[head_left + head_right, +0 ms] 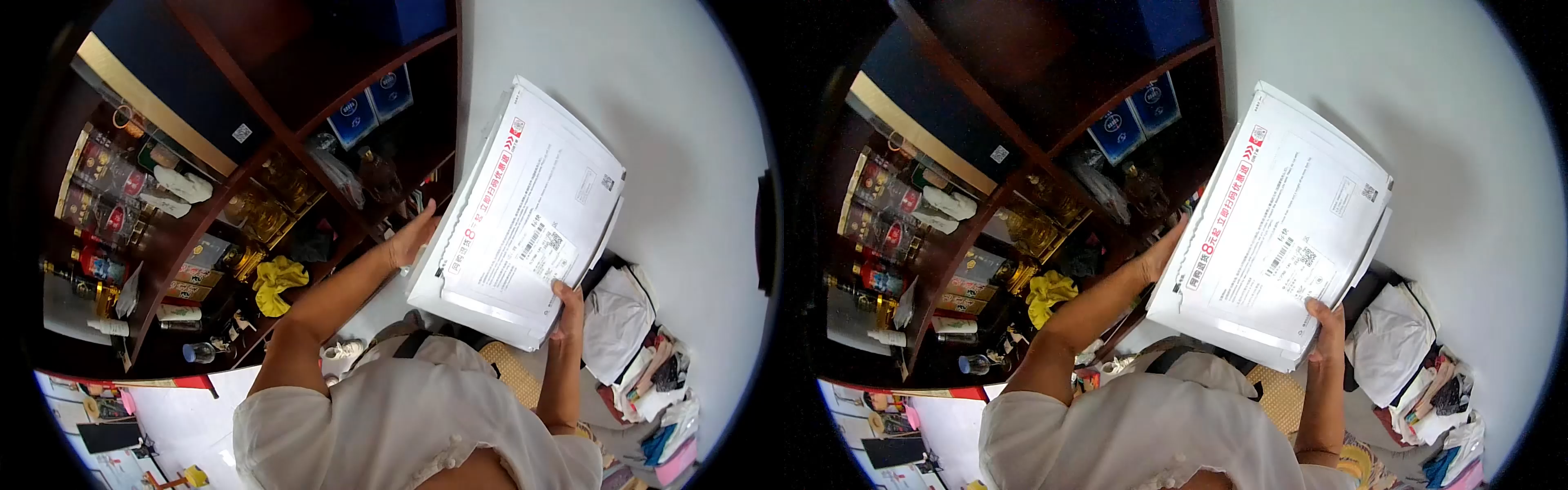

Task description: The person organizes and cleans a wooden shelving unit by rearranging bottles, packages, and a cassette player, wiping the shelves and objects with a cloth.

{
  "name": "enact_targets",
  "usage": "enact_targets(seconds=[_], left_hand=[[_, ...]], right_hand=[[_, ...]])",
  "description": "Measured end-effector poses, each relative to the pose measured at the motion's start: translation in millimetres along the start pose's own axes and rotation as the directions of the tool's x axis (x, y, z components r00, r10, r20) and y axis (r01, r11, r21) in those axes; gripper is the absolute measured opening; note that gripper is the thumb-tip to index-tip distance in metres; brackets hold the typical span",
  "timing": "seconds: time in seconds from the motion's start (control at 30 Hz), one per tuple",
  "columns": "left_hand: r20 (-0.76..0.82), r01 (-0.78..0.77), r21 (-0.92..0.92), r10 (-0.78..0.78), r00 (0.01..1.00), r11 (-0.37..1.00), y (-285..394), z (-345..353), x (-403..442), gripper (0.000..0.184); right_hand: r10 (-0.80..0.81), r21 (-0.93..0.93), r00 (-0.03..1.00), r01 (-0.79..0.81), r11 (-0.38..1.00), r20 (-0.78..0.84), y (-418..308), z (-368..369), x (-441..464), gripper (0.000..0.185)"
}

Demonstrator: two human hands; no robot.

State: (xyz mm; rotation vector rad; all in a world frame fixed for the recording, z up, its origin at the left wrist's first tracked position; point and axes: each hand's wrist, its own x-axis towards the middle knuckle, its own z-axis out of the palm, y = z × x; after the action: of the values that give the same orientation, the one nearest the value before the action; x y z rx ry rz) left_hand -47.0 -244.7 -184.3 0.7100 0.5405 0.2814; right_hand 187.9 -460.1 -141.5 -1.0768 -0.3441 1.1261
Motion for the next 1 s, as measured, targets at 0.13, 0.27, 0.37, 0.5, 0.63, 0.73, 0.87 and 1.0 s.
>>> enact_targets(seconds=[0.13,0.27,0.37,0.5,0.63,0.73,0.87,1.0], left_hand=[[0.261,0.031,-0.303,0.052,0.964,0.953,6,10,-29,0.086],[0.008,-0.216,-0.051,0.217,0.976,0.975,25,42,-71,0.11],[-0.09,-0.291,0.216,0.316,0.944,0.932,27,56,-100,0.115],[-0.17,-0.35,0.304,0.412,0.895,0.886,31,57,-123,0.104],[-0.285,-0.465,0.176,0.497,0.819,0.867,38,51,-117,0.081],[-0.262,-0.601,0.105,0.605,0.752,0.792,49,38,-101,0.057],[-0.292,-0.742,-0.04,0.703,0.649,0.669,83,51,-85,0.051],[-0.27,-0.796,-0.076,0.756,0.596,0.6,116,54,-76,0.056]], right_hand=[[-0.053,0.011,0.997,0.052,0.999,0.047,-13,20,3,0.061],[-0.002,-0.114,0.992,0.016,0.993,0.125,-20,30,22,0.049],[0.027,-0.116,0.985,-0.007,0.993,0.172,-30,46,34,0.047],[0.015,-0.205,0.936,0.062,0.977,0.351,-63,77,59,0.048],[-0.053,-0.351,0.858,0.264,0.898,0.511,-116,140,78,0.049],[-0.041,-0.403,0.77,0.377,0.834,0.636,-148,186,109,0.052],[-0.017,-0.478,0.658,0.565,0.672,0.753,-192,265,122,0.057],[-0.046,-0.507,0.579,0.748,0.429,0.814,-215,337,134,0.062]])
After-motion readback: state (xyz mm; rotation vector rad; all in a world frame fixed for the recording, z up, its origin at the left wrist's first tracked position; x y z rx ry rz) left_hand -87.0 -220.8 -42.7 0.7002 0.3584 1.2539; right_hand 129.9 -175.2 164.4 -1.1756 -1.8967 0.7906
